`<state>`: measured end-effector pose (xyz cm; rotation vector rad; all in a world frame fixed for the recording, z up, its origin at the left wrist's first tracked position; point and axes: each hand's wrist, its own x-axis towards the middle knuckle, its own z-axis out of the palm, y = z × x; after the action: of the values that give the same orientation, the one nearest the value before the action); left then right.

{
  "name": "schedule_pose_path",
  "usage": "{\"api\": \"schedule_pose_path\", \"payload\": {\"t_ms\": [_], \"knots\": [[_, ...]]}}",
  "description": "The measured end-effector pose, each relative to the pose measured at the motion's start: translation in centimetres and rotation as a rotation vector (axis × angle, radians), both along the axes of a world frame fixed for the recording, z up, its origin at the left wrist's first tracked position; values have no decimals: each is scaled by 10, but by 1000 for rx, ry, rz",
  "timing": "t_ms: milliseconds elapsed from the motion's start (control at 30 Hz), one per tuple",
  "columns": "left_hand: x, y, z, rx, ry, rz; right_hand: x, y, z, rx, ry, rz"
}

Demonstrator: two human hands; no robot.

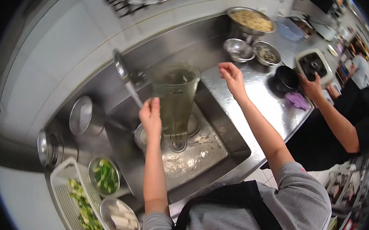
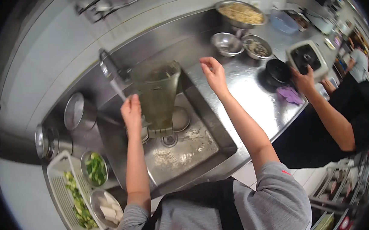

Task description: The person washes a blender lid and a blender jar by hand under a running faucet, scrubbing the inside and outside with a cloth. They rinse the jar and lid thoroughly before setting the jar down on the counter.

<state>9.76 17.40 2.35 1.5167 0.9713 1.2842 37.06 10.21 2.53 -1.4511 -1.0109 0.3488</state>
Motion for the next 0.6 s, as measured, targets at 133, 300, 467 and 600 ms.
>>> {"api": "schedule_pose_path", "payload": {"t_ms": [133,300,467,600], "knots": [[-36,9,-50,-254,68,134,-98,78,5,20,183,423],[-63,8,-77,-291,-22,262,-199,164,-12,-404,-129,679],[-83,14,-76,-99,58,300,-204,168,15,-748,-32,1152],[-90,7,-69,-154,-4,218,-189,185,29,-919,-362,1157]]}}
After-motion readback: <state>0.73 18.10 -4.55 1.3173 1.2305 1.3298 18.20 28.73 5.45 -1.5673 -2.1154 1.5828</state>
